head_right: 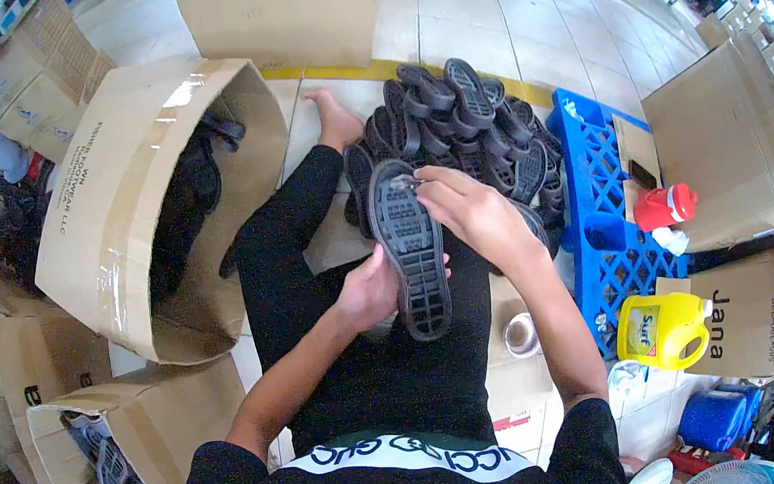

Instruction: The recorder is applying a liquid adhesive or cleaner to the bottom of shoe soles using a small applicator.

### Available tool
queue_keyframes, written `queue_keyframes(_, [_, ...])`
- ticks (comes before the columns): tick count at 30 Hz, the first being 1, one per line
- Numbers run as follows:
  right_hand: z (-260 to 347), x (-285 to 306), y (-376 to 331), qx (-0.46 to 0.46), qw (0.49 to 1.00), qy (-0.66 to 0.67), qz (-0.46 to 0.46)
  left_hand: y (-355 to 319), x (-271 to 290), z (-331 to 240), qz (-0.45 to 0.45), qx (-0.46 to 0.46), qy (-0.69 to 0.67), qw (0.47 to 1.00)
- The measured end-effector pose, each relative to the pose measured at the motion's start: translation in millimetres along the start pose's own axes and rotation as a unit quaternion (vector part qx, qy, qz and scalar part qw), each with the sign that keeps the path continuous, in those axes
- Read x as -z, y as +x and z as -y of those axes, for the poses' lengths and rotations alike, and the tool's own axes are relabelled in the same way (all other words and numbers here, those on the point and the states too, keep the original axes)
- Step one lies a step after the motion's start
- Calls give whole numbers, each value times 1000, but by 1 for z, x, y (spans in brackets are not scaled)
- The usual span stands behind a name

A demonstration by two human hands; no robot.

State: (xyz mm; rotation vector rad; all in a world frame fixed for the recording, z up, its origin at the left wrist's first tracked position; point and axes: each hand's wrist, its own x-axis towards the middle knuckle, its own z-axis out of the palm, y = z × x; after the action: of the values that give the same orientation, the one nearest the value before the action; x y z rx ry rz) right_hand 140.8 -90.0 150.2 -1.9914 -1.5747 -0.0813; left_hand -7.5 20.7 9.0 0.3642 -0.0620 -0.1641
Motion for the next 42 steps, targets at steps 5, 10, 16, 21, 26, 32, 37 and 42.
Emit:
queue_keyframes(5, [-2, 2, 20, 85, 994, -47, 50, -4, -1, -3, 12, 7, 13, 1000])
queue_keyframes(10, [-12, -5, 25, 95, 989, -53, 97, -5, -2, -5, 11, 8, 6, 1000])
queue_keyframes(16, [-17, -16, 23, 99, 973, -202, 44, -6, -8, -9, 9, -3, 18, 1000])
queue_keyframes(21, [-12, -35, 3, 25, 967, -248, 53, -4, 5, -3, -18, -22, 29, 999])
queue_keyframes(26, [-5, -46, -30, -39, 965, -239, 105, -6, 1, -3, -73, -48, 0, 996])
queue_keyframes(32, [5, -34, -55, 3, 960, -224, 169, -5, -2, -9, -64, -83, -6, 994])
queue_keyframes(37, [14, -26, -71, -4, 954, -184, 238, -2, 10, -7, -99, -95, -21, 990])
queue_keyframes(42, [26, -23, -88, -45, 936, -150, 316, 1, 19, -9, -117, -125, -13, 985])
